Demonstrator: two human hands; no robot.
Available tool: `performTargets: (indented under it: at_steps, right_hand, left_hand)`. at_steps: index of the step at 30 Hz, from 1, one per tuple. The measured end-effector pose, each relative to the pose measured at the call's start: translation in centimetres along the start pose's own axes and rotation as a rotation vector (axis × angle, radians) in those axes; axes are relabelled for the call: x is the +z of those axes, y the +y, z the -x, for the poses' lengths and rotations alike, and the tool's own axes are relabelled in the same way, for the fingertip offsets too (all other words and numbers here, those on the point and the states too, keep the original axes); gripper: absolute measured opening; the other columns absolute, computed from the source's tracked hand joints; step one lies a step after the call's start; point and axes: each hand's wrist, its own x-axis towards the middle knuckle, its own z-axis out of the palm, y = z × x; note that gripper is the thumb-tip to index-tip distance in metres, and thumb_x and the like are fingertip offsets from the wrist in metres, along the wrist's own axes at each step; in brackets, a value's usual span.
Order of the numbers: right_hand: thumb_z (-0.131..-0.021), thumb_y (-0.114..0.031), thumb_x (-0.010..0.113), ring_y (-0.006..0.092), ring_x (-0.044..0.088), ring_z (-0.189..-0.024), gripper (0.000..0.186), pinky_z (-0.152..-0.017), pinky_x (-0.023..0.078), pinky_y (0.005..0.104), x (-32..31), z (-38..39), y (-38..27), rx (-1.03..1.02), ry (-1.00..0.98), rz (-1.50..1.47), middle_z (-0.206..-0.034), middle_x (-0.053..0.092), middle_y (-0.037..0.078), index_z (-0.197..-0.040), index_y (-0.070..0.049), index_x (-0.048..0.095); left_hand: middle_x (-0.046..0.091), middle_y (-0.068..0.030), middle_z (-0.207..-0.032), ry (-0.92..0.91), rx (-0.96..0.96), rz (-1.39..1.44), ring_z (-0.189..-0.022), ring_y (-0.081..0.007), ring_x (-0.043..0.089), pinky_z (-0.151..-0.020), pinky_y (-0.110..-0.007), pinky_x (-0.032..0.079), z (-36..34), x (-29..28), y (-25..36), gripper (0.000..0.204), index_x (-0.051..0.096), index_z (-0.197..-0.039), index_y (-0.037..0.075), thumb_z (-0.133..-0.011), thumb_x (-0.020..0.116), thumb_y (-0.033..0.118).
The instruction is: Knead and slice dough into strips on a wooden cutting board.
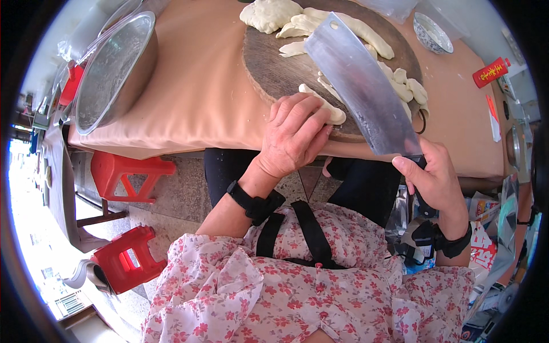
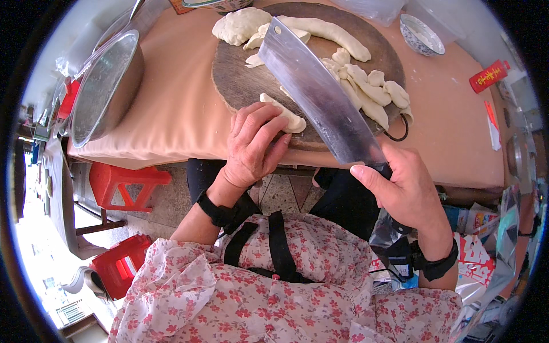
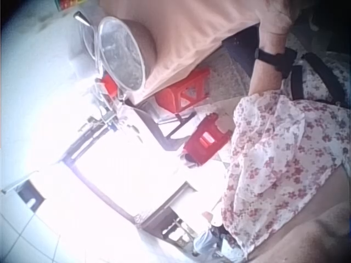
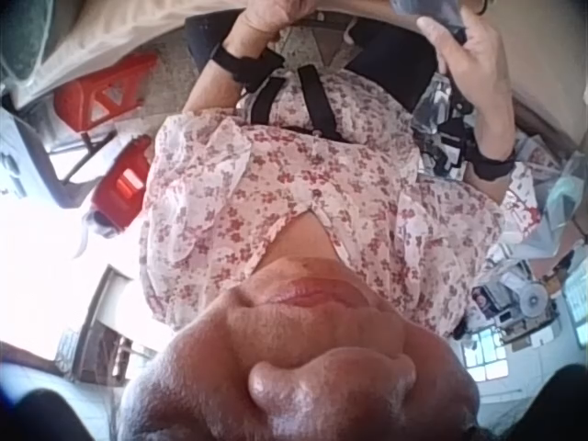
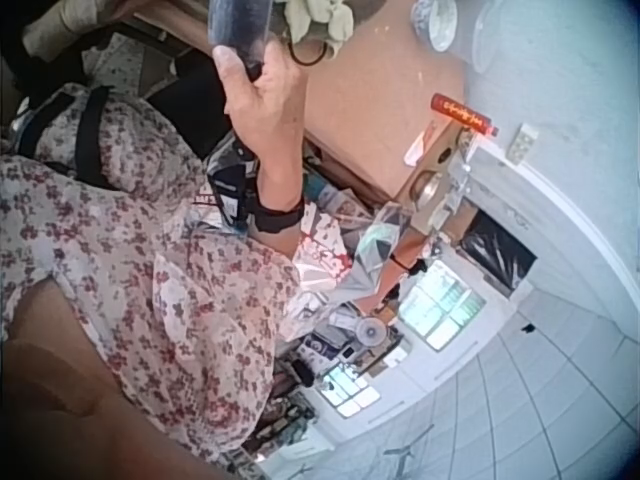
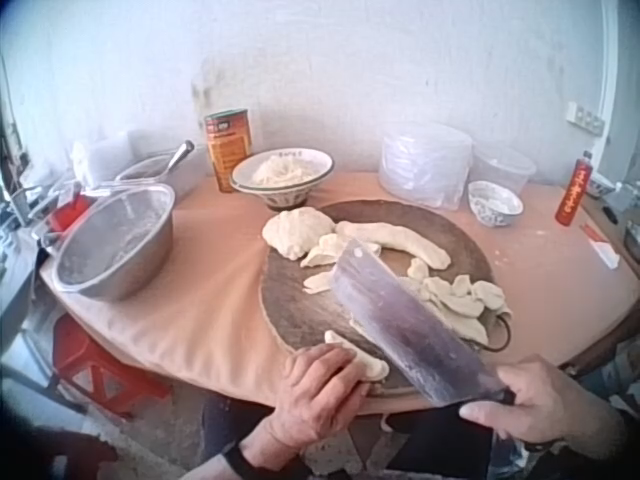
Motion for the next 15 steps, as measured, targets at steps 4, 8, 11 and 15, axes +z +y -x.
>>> performTargets:
  at_steps: [4,8,11,15]
  right_hand:
    - [-0.093,-0.023,0.065,0.0071,0.051,-0.048,0.034,-0.043,0.043,0.0228,-0.02,-0.04,0.03,-0.004,-0.010,0.015,-0.076,0.060,0.004,-0.114,0.003,0.060]
    - [-0.093,-0.024,0.065,0.0071,0.051,-0.048,0.035,-0.043,0.043,0.0227,0.05,0.07,-0.05,0.018,0.027,0.005,-0.077,0.060,0.004,-0.114,0.003,0.061]
    - [-0.092,-0.025,0.065,0.0074,0.052,-0.049,0.036,-0.043,0.043,0.0226,-0.02,-0.03,0.19,0.005,0.021,-0.001,-0.078,0.061,0.005,-0.115,0.003,0.061]
    - [-0.092,-0.025,0.065,0.0079,0.052,-0.049,0.037,-0.043,0.043,0.0230,-0.11,-0.06,0.26,0.014,0.025,0.005,-0.079,0.062,0.006,-0.115,0.004,0.061]
  left_hand:
    - [0.061,-0.0108,-0.111,-0.005,0.001,-0.002,-0.103,-0.0327,0.059,-0.087,-0.041,0.048,0.03,0.04,-0.01,0.036,0.064,-0.107,0.006,-0.072,0.074,0.006]
    - [0.061,-0.0108,-0.111,-0.001,0.006,0.003,-0.103,-0.0326,0.059,-0.087,-0.042,0.048,-0.03,0.04,-0.01,0.036,0.064,-0.107,0.006,-0.072,0.074,0.006]
    - [0.061,-0.0108,-0.111,-0.004,0.004,0.000,-0.103,-0.0326,0.059,-0.087,-0.042,0.048,0.04,0.01,-0.02,0.036,0.064,-0.107,0.006,-0.072,0.074,0.006]
    - [0.061,-0.0109,-0.111,-0.003,0.004,0.003,-0.103,-0.0328,0.059,-0.087,-0.042,0.048,0.02,0.06,-0.03,0.036,0.064,-0.107,0.006,-0.073,0.074,0.006]
